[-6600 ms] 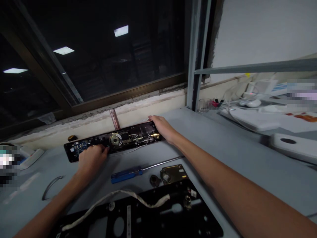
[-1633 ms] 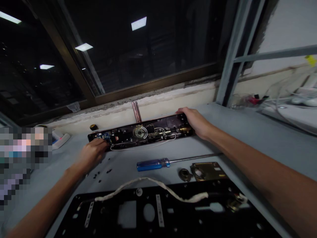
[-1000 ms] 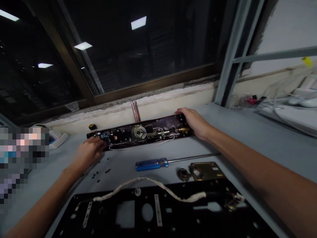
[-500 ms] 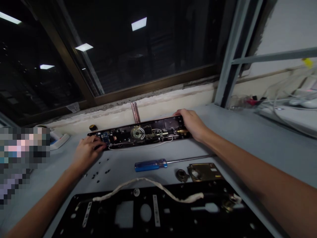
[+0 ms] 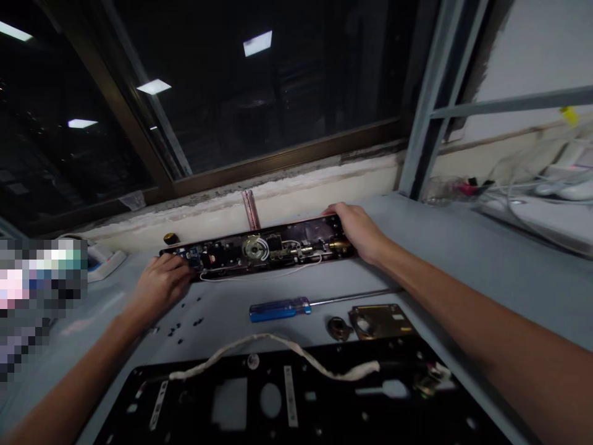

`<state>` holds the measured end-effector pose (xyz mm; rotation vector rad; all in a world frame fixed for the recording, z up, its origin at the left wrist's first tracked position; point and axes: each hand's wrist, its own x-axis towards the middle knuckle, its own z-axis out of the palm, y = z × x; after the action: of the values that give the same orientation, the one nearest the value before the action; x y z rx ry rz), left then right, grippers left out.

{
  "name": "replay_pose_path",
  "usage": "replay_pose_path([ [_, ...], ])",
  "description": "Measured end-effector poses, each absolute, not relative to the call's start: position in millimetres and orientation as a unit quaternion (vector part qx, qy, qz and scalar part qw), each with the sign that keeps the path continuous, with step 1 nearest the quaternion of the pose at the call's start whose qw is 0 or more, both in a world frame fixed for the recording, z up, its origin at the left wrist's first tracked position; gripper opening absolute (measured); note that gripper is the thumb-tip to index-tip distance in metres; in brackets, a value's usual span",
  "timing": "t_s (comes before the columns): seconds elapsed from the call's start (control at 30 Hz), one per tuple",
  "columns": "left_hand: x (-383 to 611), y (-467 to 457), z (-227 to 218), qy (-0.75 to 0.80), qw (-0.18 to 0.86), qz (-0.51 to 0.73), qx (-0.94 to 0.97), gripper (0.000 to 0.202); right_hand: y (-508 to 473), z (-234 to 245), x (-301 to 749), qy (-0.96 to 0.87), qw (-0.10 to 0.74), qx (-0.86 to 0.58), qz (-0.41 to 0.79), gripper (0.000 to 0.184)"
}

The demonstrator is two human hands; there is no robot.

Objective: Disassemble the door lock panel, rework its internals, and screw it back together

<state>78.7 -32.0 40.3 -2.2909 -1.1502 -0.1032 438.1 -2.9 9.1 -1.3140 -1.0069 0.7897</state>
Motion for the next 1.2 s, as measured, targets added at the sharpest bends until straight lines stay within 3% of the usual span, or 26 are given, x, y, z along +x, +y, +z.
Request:
replay_pose_path([
  [1.2,75.8,-22.6,35.7,-0.471,0.175,-0.074,-0.861,0.018,-6.5,11.0,435.0,-0.411,0.607,-0.577,0.36,0.024],
])
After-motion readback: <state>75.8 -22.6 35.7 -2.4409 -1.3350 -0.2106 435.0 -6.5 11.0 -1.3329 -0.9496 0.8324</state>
